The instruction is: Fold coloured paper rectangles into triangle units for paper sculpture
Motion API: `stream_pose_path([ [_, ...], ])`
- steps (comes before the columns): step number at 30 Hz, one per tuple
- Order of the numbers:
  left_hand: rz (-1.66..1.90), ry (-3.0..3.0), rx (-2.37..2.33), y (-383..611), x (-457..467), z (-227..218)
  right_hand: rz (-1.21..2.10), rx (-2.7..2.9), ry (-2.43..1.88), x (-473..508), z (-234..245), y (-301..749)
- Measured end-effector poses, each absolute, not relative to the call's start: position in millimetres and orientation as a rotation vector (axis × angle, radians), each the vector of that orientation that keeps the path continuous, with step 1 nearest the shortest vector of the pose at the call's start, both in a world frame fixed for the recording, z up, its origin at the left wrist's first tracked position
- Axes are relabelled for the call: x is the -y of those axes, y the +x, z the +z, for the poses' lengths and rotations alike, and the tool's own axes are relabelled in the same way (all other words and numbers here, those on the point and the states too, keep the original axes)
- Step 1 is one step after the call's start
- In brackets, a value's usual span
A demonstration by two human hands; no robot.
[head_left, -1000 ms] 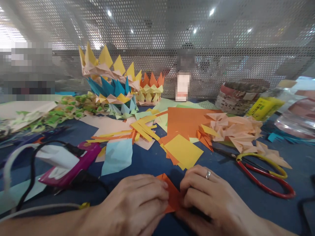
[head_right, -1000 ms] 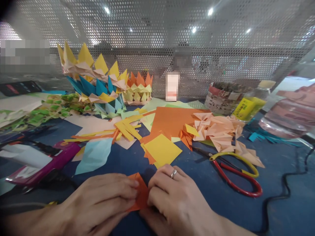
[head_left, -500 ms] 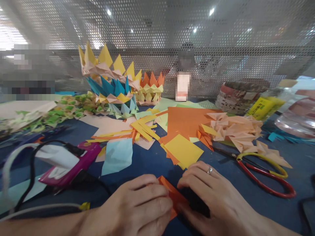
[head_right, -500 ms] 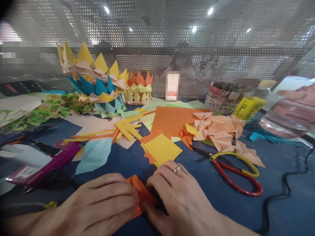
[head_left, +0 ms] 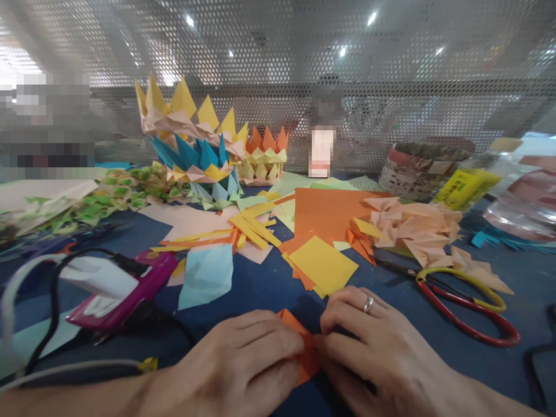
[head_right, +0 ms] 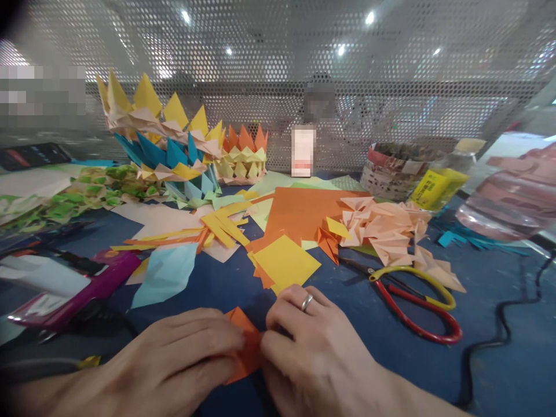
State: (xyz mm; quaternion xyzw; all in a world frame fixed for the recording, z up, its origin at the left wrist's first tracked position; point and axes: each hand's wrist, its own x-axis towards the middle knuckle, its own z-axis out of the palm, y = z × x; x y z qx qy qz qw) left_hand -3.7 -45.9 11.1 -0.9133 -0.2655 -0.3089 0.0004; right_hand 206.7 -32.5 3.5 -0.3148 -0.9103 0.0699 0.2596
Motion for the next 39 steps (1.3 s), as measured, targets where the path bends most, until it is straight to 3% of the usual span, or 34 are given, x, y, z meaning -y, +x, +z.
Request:
stream_pose_path([
  [11, -0.813, -2.949, 0.821, -6.7, 45.4, 8.0, -0.011, 2.484, -0.792, 34.4, -0.5, 206.8],
  [17, -1.130, -2.895, 0.978, -3.5, 51.1, -5.3, -0.075, 2.467, -0.732, 30.7, -3.7, 205.2],
  [39, -1.340, -3.225, 1.243, -3.8, 39.4, -7.1, 0.592, 2.342, -1.141, 31.2, 0.4, 206.7],
])
